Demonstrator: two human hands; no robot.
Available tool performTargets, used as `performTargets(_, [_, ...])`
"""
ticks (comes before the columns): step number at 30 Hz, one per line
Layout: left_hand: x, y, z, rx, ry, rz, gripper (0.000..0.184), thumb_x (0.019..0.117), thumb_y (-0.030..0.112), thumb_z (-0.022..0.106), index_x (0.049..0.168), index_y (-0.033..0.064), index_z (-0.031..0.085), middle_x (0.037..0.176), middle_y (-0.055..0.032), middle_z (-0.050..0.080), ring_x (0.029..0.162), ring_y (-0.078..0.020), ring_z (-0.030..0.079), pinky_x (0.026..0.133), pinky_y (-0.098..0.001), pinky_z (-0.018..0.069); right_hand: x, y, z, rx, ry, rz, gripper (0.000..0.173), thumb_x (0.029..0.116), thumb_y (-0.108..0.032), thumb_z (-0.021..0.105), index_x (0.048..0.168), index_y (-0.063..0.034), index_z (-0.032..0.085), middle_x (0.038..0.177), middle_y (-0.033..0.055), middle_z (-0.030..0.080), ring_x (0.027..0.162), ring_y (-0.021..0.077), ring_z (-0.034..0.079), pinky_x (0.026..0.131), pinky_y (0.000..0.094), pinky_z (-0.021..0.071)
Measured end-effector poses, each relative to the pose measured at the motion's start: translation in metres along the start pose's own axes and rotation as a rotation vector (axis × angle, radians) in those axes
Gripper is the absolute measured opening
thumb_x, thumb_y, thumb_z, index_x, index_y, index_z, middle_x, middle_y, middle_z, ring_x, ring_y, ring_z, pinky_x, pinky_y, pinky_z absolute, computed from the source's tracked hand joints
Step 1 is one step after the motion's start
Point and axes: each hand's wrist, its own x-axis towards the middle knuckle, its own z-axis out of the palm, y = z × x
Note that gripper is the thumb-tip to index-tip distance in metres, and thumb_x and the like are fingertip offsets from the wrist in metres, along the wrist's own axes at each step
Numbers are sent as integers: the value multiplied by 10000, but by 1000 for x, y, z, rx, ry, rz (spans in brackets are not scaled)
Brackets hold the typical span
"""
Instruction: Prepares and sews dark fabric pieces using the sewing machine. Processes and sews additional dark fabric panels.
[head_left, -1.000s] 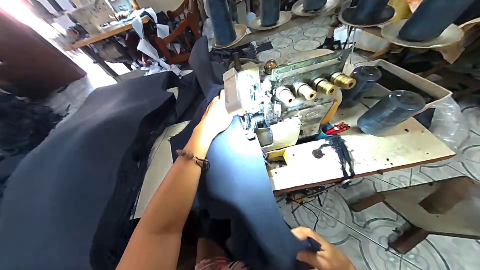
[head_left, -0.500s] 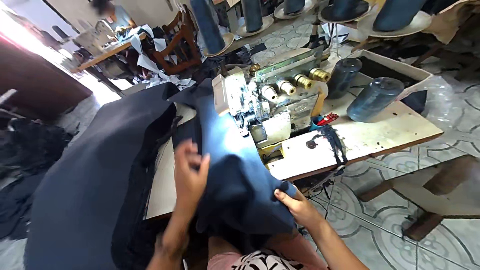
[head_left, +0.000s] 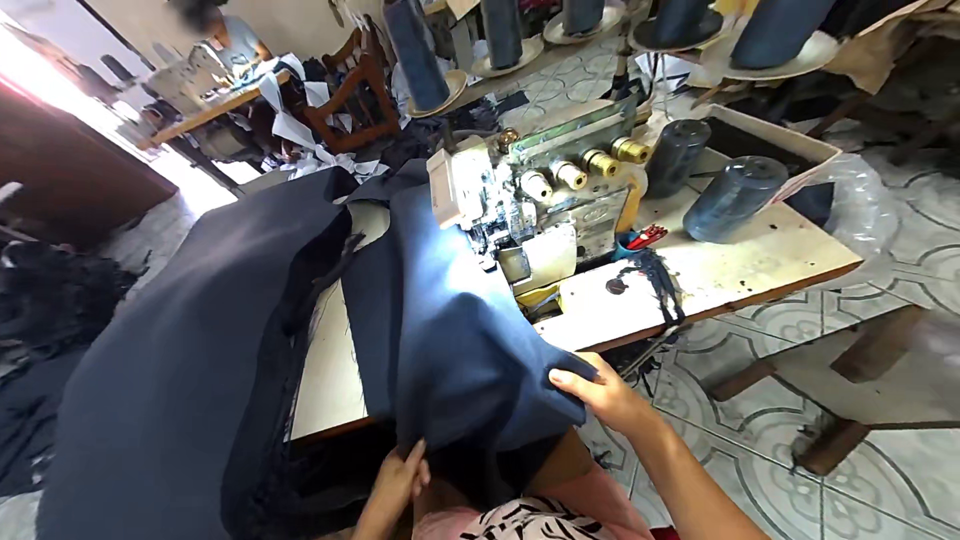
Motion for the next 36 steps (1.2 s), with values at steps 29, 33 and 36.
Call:
performTargets(29, [-3,189,-49,1298,-330,242,1182,760,449,892,1642,61,207,1532,-461,291,1278,-731,399,936,-833,392,64,27,-23,-853,266,-446,148,939,-242,640,897,-160,755,933,10,696,990,155,626,918,353,473])
performTargets(33, [91,180,-83,1249,-250,416,1299,529,388,1017,1597,57,354,1608,-415,175,1385,-703,285,1017,-821,354,67,30,-18,-1006,210,-429,238,957,-462,633,969,-278,783,1048,-32,708,1081,141,615,990,372,452])
performTargets(36, [136,295,-59,1319,-107,93,802,826,354,857,1383,-121,532,1441,-372,485,1402,-524,410,1133,-653,319,68,33,-20,-1097,140,-418,290,965,-512,611,882,-282,767,983,-57,730,1022,121,652,918,356,486])
